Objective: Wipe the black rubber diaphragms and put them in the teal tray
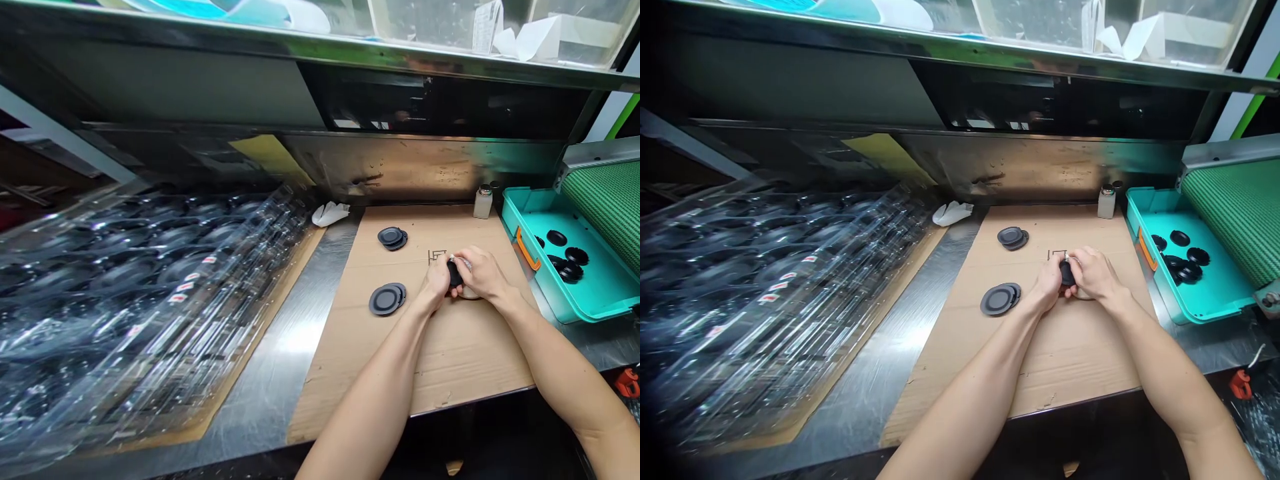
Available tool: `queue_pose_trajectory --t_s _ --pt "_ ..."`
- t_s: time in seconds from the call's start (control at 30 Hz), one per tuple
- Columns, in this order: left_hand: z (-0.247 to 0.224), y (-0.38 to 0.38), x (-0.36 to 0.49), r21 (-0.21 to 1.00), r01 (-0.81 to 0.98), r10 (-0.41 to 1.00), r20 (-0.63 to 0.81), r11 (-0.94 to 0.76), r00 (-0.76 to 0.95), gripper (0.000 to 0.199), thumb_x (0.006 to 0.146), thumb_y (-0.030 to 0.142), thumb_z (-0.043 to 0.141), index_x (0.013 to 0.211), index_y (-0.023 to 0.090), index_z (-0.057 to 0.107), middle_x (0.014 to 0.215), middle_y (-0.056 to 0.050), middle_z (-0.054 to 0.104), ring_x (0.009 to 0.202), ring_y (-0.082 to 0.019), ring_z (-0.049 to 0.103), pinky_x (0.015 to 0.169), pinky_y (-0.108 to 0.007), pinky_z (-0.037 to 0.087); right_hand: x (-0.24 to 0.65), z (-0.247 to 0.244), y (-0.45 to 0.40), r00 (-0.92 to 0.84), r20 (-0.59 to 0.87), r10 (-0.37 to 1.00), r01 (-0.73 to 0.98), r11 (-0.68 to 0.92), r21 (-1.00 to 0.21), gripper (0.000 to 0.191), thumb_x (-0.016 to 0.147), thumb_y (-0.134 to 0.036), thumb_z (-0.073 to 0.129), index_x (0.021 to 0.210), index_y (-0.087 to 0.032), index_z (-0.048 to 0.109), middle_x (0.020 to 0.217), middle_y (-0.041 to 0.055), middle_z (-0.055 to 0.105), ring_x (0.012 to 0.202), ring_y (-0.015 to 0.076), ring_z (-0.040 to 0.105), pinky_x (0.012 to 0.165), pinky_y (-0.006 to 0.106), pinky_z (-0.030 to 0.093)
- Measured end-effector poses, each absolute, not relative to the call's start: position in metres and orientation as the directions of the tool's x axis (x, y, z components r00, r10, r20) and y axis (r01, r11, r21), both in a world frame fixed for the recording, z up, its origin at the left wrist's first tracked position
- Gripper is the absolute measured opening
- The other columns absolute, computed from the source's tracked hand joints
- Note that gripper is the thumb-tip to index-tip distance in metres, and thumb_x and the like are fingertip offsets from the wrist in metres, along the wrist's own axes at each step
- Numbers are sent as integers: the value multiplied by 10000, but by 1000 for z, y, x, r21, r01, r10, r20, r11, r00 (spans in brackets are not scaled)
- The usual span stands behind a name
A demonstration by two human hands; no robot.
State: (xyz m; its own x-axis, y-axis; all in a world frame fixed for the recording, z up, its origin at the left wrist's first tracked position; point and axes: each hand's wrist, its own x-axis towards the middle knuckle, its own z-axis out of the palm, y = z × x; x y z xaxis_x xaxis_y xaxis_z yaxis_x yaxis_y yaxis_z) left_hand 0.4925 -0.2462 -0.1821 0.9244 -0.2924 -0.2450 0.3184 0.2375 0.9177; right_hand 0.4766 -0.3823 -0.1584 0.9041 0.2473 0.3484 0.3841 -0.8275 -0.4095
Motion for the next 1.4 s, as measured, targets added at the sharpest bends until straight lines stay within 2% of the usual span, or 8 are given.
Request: queue_pose_trajectory --t_s 0.1,0.23,0.63,0.8,0.97,1.07,1.17,1.4 --pt "-187 -246 492 958 249 -287 -200 146 937 458 998 350 282 756 153 617 438 -55 559 298 -165 487 340 -239 357 476 -161 -383 919 297 257 348 -885 -310 231 1024 -259 482 1029 -153 687 1034 81 658 942 169 588 808 260 405" --pt "-184 -247 491 963 256 -256 -226 90 940 439 994 321 289 768 168 633 444 -50 572 316 -185 509 341 -255 363 475 -158 -381 925 274 265 334 -909 -250 227 1020 -243 464 993 -149 669 1015 82 649 915 168 568 786 260 384" --pt "-181 -247 483 968 232 -242 -203 96 949 413 1003 284 393 652 195 591 430 -41 565 314 -168 504 327 -232 335 473 -152 -374 936 265 231 304 -912 -276 206 990 -234 493 968 -157 683 1011 73 665 904 165 590 785 255 397" --pt "-178 -246 491 884 385 -274 -313 267 909 416 1025 320 335 861 127 665 503 -58 604 346 -161 514 337 -231 370 478 -158 -384 943 293 160 277 -864 -420 182 957 -225 550 967 -160 719 994 58 692 893 147 613 796 231 408" --pt "-164 -227 501 605 593 -352 -480 531 804 453 1032 310 275 1044 33 633 723 -152 687 438 -125 557 362 -183 416 484 -159 -399 933 355 -63 186 -758 -626 209 956 -239 560 992 -158 750 998 49 720 922 143 644 835 228 428" --pt "-161 -217 504 494 656 -424 -507 571 751 413 1024 297 312 1111 28 614 746 -152 682 459 -108 552 368 -148 420 485 -157 -400 930 356 -92 187 -714 -674 209 945 -263 576 979 -169 759 1011 51 723 944 150 649 848 237 437" --pt "-162 -217 504 515 653 -411 -513 555 754 367 1024 290 320 1112 56 588 721 -136 673 452 -111 545 366 -144 416 484 -156 -395 934 353 -46 238 -658 -715 209 932 -300 602 975 -180 767 1014 45 724 936 141 644 836 228 444" --pt "-164 -225 499 652 640 -486 -439 406 756 347 1004 282 298 998 96 591 634 -112 644 403 -138 532 333 -185 362 480 -154 -390 977 200 69 200 -611 -766 217 916 -293 606 936 -167 782 820 1 713 725 89 591 681 192 388"
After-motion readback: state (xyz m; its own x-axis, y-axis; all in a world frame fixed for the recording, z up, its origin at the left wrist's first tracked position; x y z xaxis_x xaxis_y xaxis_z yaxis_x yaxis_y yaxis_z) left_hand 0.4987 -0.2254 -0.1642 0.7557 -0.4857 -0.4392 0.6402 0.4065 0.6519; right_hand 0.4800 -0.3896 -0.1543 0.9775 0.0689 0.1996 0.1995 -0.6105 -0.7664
